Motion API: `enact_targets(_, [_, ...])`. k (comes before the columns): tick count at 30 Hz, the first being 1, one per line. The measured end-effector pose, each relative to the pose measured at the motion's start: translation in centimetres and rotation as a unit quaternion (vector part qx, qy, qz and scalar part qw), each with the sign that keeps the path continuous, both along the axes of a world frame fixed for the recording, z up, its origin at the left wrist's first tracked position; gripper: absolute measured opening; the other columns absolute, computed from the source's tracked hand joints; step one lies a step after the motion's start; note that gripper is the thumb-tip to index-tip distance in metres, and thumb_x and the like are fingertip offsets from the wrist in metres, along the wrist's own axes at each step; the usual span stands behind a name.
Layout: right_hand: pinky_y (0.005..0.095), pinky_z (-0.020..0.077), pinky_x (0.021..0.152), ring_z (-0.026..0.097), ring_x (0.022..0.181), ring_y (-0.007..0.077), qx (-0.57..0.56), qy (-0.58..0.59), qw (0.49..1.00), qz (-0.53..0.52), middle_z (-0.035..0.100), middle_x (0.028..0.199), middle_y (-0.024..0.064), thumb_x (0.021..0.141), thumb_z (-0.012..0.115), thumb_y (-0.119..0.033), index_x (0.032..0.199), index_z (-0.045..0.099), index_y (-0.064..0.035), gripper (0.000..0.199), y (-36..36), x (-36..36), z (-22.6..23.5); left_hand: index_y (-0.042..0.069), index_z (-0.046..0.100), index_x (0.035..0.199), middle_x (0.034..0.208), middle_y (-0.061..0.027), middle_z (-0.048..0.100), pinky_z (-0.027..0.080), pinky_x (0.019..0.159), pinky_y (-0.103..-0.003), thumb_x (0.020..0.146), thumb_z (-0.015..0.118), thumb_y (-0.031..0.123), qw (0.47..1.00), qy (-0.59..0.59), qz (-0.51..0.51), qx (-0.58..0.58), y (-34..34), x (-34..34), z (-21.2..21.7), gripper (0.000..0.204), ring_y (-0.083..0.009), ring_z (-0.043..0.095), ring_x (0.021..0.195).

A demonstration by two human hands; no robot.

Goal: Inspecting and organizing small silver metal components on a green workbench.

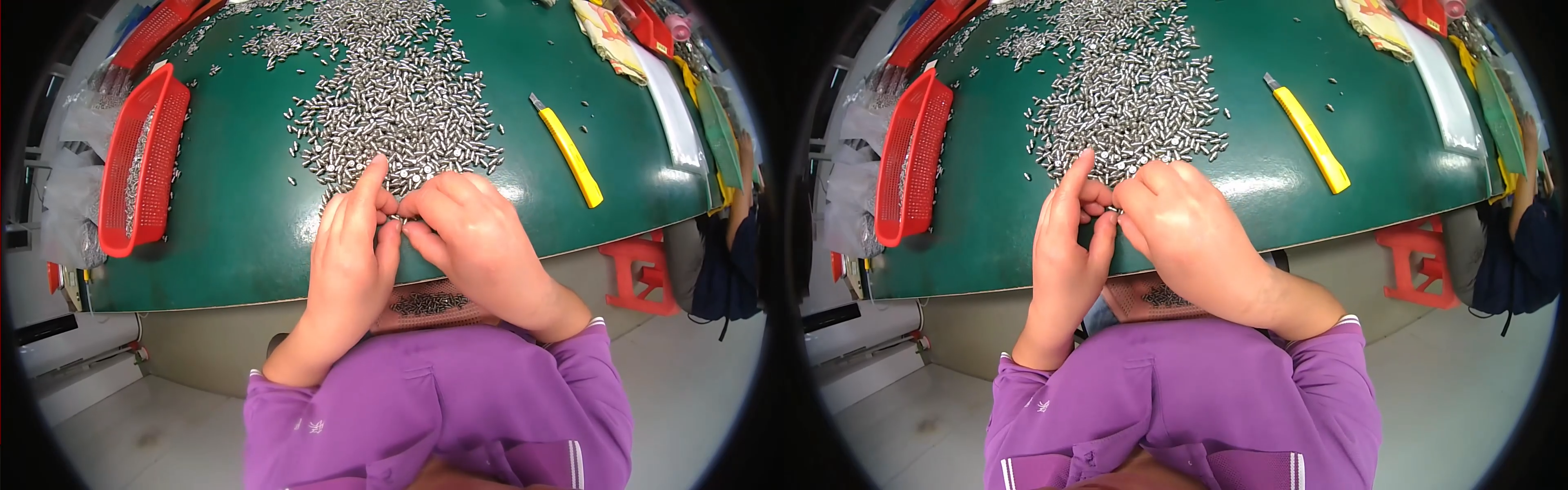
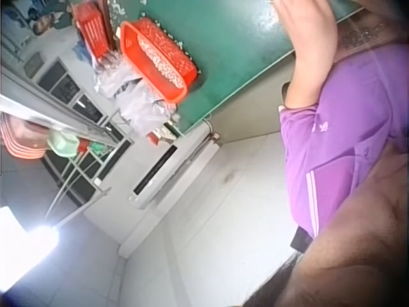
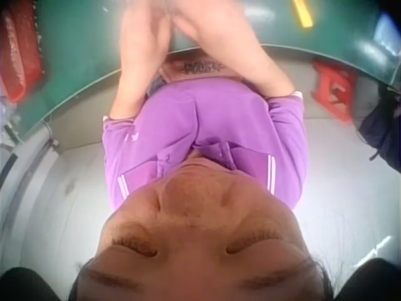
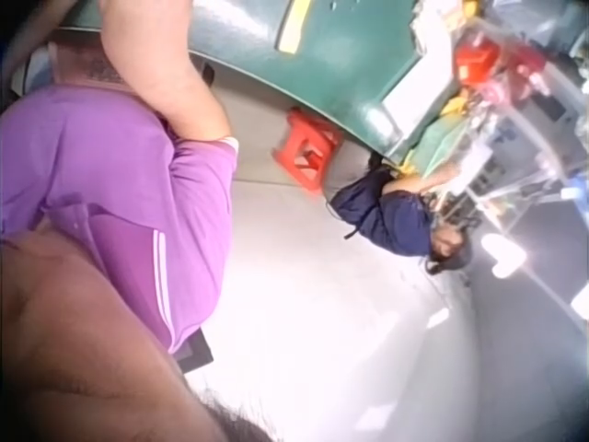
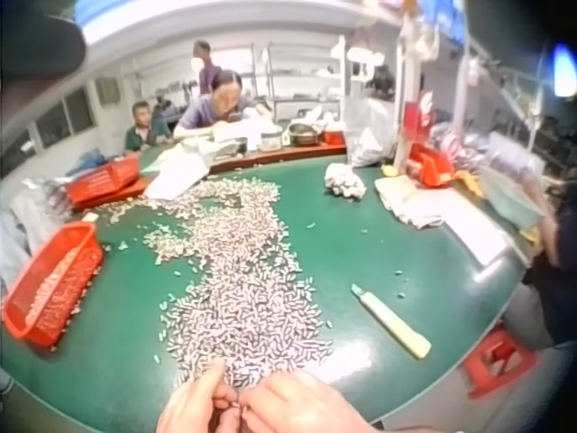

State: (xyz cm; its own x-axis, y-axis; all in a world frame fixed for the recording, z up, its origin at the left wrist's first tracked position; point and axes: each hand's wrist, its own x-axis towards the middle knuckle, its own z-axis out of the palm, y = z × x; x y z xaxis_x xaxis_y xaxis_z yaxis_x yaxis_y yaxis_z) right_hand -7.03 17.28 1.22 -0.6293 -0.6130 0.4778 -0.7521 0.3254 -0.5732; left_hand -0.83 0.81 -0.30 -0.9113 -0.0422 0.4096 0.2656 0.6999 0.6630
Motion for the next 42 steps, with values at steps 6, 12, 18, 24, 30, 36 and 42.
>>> enact_targets(6, [0.0420, 0.0475, 0.077, 0.057, 0.084, 0.0313, 0.003, -0.012, 1.000, 0.018, 0.056, 0.088, 0.0113, 0.080, 0.069, -0.001, 0.092, 0.061, -0.0038, 0.015, 0.8, 0.6, -0.3, 0.000, 0.048, 0.147, 0.097, -0.0092, 0.063, 0.051, 0.079, -0.038, 0.080, 0.069, -0.012, 0.999, -0.024, -0.021, 0.010, 0.0, 1.1, 0.4, 0.071, -0.0250, 0.060, 0.087])
enact_targets(12, [0.0400, 0.0483, 0.077, 0.058, 0.084, 0.0295, -0.012, -0.015, 1.000, 0.013, 0.056, 0.087, 0.0095, 0.078, 0.071, 0.001, 0.092, 0.062, -0.0047, 0.017, 0.9, 0.5, -0.3, 0.001, 0.049, 0.146, 0.095, -0.0079, 0.064, 0.052, 0.078, -0.037, 0.080, 0.069, -0.012, 1.000, -0.010, -0.015, 0.021, 0.1, 1.0, 0.0, 0.070, -0.0231, 0.060, 0.085])
enact_targets(18, [0.0398, 0.0485, 0.076, 0.058, 0.083, 0.0287, -0.021, -0.014, 1.000, 0.016, 0.057, 0.087, 0.0084, 0.078, 0.071, 0.001, 0.092, 0.063, -0.0053, 0.017, 0.9, 0.6, -0.5, -0.001, 0.048, 0.146, 0.096, -0.0085, 0.064, 0.051, 0.078, -0.037, 0.080, 0.069, -0.011, 0.999, 0.007, 0.016, -0.026, 0.2, 1.3, -0.1, 0.071, -0.0247, 0.060, 0.085])
enact_targets(24, [0.0390, 0.0489, 0.076, 0.058, 0.083, 0.0283, -0.014, -0.007, 1.000, -0.001, 0.057, 0.087, 0.0081, 0.078, 0.072, -0.001, 0.094, 0.064, -0.0062, 0.018, 0.8, 0.7, -0.6, -0.001, 0.044, 0.149, 0.096, -0.0090, 0.062, 0.049, 0.081, -0.039, 0.081, 0.069, -0.010, 0.999, -0.016, 0.020, -0.048, 0.4, 2.0, 0.6, 0.073, -0.0252, 0.058, 0.088])
enact_targets(30, [0.0401, 0.0498, 0.077, 0.060, 0.085, 0.0292, -0.017, -0.003, 0.999, 0.028, 0.060, 0.088, 0.0090, 0.078, 0.073, -0.001, 0.096, 0.065, -0.0056, 0.020, 1.0, 0.4, -0.6, -0.001, 0.043, 0.150, 0.097, -0.0090, 0.063, 0.049, 0.081, -0.040, 0.081, 0.070, -0.010, 0.998, -0.043, 0.026, -0.033, 0.6, 2.2, 0.9, 0.075, -0.0261, 0.059, 0.088])
enact_targets(36, [0.0437, 0.0515, 0.078, 0.064, 0.087, 0.0328, -0.032, -0.061, 0.998, 0.004, 0.065, 0.089, 0.0113, 0.080, 0.074, -0.002, 0.098, 0.066, -0.0041, 0.020, 1.2, 0.5, -0.3, 0.000, 0.043, 0.151, 0.102, -0.0103, 0.065, 0.052, 0.084, -0.038, 0.081, 0.071, -0.011, 0.999, -0.032, 0.005, 0.000, 0.3, 1.9, 0.9, 0.077, -0.0257, 0.061, 0.092])
enact_targets(42, [0.0442, 0.0511, 0.075, 0.062, 0.082, 0.0337, -0.005, -0.051, 0.999, -0.006, 0.062, 0.084, 0.0108, 0.081, 0.073, -0.004, 0.094, 0.065, -0.0041, 0.015, 0.9, 0.8, -0.4, 0.003, 0.047, 0.149, 0.103, -0.0069, 0.068, 0.054, 0.082, -0.029, 0.084, 0.070, -0.012, 0.999, -0.036, 0.007, 0.002, 0.3, 1.6, 0.8, 0.070, -0.0161, 0.063, 0.091])
